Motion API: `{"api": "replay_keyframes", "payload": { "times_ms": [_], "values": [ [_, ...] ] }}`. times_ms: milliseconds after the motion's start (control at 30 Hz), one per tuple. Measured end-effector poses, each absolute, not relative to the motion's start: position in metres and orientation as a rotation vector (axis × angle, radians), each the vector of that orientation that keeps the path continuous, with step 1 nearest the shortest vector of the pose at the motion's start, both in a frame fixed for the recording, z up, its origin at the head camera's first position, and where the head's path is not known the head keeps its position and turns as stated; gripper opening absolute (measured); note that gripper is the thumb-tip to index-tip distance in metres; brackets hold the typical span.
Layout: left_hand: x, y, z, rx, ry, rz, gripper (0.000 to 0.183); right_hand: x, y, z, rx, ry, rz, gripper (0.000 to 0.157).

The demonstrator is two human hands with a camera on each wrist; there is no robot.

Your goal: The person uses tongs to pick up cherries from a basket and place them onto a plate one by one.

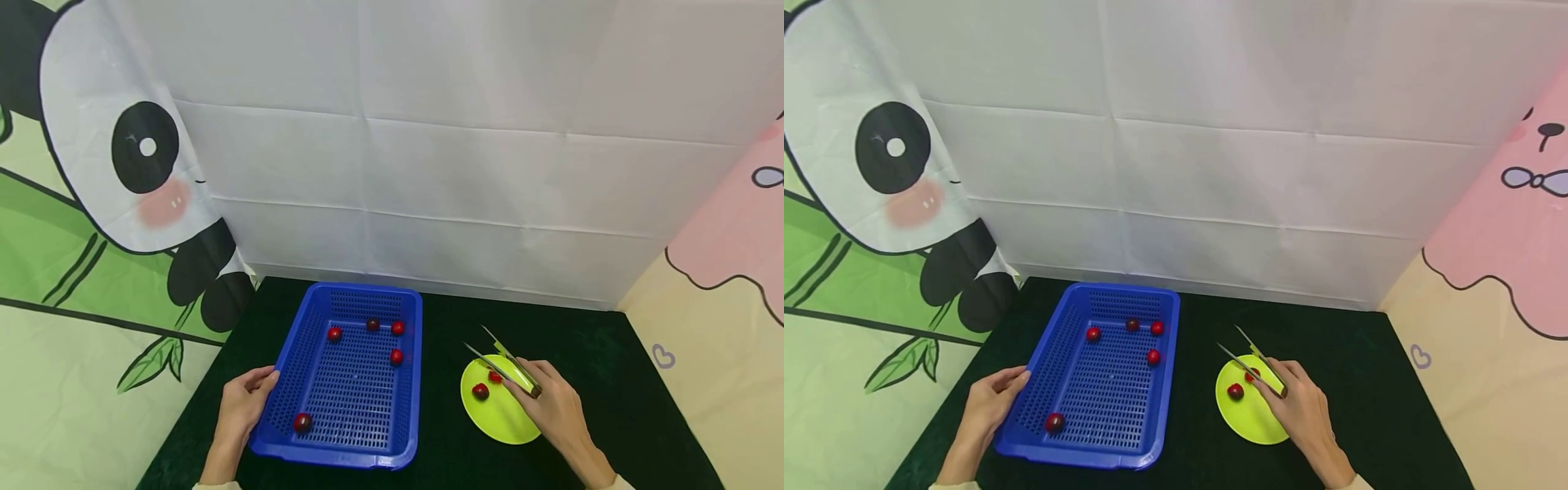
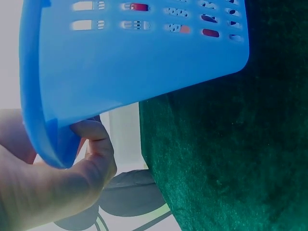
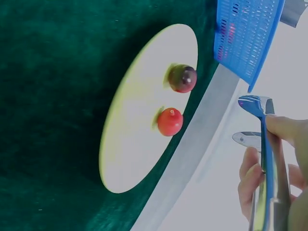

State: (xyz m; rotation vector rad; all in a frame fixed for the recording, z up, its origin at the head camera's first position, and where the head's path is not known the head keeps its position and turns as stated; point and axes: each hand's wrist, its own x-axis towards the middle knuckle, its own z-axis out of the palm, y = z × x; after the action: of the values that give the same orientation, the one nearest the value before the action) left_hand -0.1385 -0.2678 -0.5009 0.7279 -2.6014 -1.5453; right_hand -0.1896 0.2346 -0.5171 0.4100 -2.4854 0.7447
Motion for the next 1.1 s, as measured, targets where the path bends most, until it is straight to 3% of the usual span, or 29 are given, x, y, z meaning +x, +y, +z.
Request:
{"api": "replay_keyframes", "payload": {
  "times_ms": [1100],
  "values": [
    [-0.137, -0.265, -0.500, 0.716, -2.581, -1.519, 0.043, -0.224, 0.168, -0.473, 0.834, -2.405, 0.716, 0.047]
  ]
}}
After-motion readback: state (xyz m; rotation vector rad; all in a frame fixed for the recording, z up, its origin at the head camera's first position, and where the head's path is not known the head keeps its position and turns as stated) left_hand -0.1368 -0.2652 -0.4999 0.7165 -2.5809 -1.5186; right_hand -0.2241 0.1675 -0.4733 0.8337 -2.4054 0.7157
